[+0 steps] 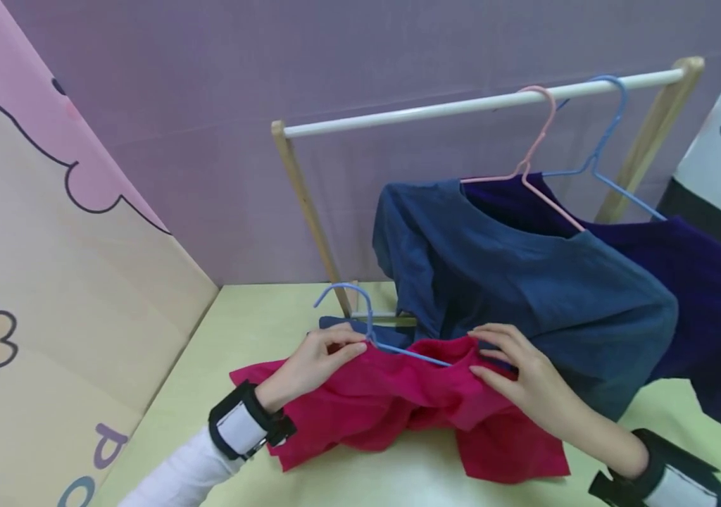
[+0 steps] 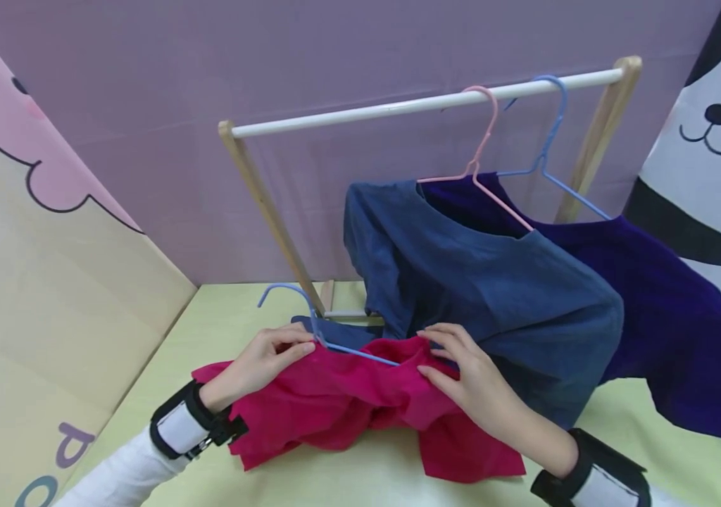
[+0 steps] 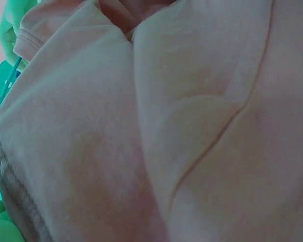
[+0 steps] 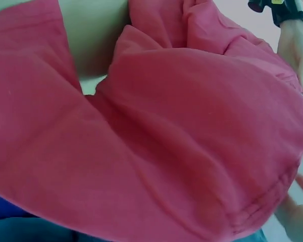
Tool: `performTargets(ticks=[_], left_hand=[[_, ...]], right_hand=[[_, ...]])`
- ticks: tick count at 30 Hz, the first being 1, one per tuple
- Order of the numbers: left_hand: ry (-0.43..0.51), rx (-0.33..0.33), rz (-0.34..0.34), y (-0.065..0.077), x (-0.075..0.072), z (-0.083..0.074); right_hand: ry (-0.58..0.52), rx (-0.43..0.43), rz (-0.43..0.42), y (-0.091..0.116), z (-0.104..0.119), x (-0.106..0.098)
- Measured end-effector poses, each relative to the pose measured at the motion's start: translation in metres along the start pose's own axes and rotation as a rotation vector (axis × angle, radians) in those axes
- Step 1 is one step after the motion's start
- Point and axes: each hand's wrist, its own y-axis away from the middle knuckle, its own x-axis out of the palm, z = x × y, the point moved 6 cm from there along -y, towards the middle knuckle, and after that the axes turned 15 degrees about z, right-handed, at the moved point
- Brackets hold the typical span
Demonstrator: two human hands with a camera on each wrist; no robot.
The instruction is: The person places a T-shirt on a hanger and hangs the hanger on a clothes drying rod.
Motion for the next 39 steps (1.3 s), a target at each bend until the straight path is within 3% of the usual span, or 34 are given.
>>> performTargets(ticks=[6, 14, 21, 25, 29, 39], left_hand=[[-0.002, -0.052, -0.059, 0.005, -0.003, 0.008], [-0.015, -0.029, -0.084, 0.004, -0.001, 0.005], [-0.021, 0.023, -0.074, -0.002, 0.007, 0.001], [-0.020, 0.055, -0.053, -0.007, 0.011, 0.001], [-0.029, 0.030, -0.027, -0.011, 0.013, 0.002], [-0.021, -0.058, -0.009, -0.006, 0.007, -0.013]], right_hand=[[-0.002, 0.156, 0.093, 0.005, -0.011, 0.006], [0.023, 0.025, 0.119, 0.004, -0.006, 0.011], [-0.077, 0.045, 0.160, 0.003, -0.004, 0.021], [-0.136, 0.158, 0.174, 0.005, -0.009, 0.025], [-0.178, 0.283, 0.178, 0.011, -0.016, 0.027], [-0.200, 0.380, 0.154, 0.029, -0.026, 0.013]])
